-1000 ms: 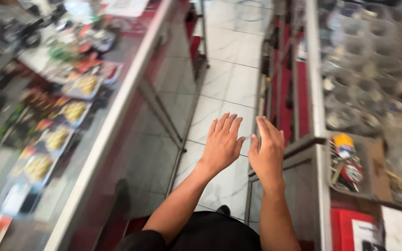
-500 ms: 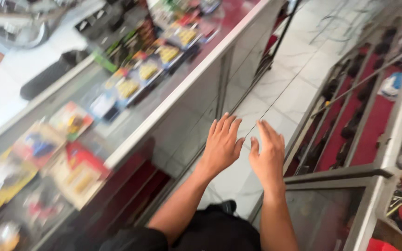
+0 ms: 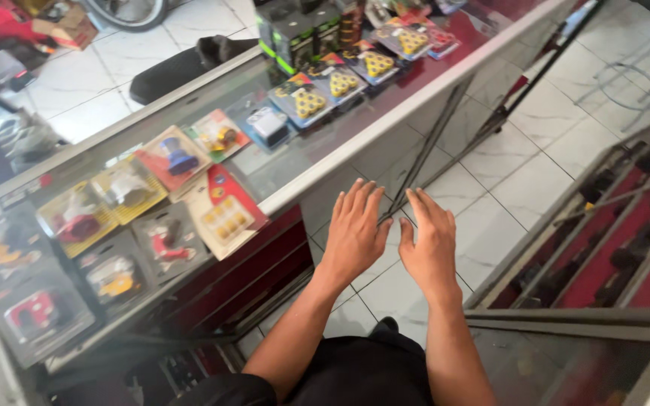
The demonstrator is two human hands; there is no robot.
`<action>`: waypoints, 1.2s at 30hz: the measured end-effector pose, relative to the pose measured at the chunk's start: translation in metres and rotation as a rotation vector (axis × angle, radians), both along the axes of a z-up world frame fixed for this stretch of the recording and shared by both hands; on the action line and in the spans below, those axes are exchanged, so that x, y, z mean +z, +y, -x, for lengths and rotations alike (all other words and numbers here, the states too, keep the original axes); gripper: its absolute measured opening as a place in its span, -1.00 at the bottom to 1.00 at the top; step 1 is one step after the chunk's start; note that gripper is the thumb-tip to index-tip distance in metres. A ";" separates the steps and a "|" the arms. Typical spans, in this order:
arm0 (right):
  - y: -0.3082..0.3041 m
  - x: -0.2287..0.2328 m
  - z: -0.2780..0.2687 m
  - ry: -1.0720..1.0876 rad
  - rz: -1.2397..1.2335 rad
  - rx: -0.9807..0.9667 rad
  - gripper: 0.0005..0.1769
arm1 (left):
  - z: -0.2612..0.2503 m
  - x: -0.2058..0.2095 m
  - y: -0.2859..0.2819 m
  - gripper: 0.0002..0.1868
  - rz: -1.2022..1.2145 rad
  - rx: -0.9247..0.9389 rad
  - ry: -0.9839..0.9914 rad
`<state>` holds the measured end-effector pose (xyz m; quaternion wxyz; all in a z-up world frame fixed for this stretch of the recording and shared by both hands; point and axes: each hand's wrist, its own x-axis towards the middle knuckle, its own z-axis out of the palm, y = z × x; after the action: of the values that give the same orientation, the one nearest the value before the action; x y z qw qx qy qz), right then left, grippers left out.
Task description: The person picks up packaged motorcycle accessories and parts from a counter and hangs them on hooks on a wall-mounted display rack. They handle various items one at a time, including small components and bulbs in their packaging.
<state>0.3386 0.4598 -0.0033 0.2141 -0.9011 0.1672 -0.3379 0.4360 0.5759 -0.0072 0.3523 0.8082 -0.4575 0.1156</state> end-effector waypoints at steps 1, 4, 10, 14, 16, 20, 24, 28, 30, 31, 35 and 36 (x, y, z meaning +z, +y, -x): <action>0.005 0.001 -0.004 0.007 -0.018 0.027 -0.47 | -0.002 0.001 0.007 -0.40 0.005 0.016 0.002; 0.016 0.006 -0.021 0.011 -0.039 0.098 -0.47 | -0.012 0.008 0.022 -0.39 0.020 0.057 0.003; 0.023 0.001 -0.044 0.046 -0.063 0.177 -0.45 | -0.024 0.010 0.031 -0.40 0.036 0.102 0.032; 0.009 -0.003 -0.067 0.068 -0.084 0.209 -0.43 | -0.035 0.007 0.021 -0.42 0.071 0.129 0.017; -0.005 -0.004 -0.083 0.071 -0.101 0.249 -0.42 | -0.045 0.007 0.011 -0.42 0.080 0.157 0.009; -0.034 -0.005 -0.114 0.077 -0.129 0.330 -0.43 | -0.066 0.010 -0.015 -0.42 0.082 0.234 0.008; -0.077 -0.005 -0.146 0.004 -0.092 0.409 -0.45 | -0.092 0.015 -0.050 -0.40 0.058 0.305 -0.018; -0.119 -0.001 -0.174 -0.026 -0.098 0.462 -0.48 | -0.113 0.020 -0.086 -0.40 0.075 0.371 -0.061; -0.136 0.003 -0.187 -0.044 -0.082 0.489 -0.47 | -0.120 0.023 -0.101 -0.40 0.071 0.406 -0.076; -0.143 0.004 -0.192 -0.049 -0.083 0.507 -0.47 | -0.123 0.024 -0.108 -0.40 0.072 0.425 -0.079; -0.163 0.005 -0.211 -0.081 -0.074 0.592 -0.48 | -0.133 0.028 -0.128 -0.39 0.056 0.479 -0.082; -0.166 0.005 -0.216 -0.098 -0.069 0.611 -0.49 | -0.137 0.030 -0.131 -0.38 0.046 0.482 -0.085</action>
<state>0.5549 0.2941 0.0015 0.3441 -0.8845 -0.1104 -0.2950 0.5729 0.4446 0.0224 0.3132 0.8801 -0.2634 0.2406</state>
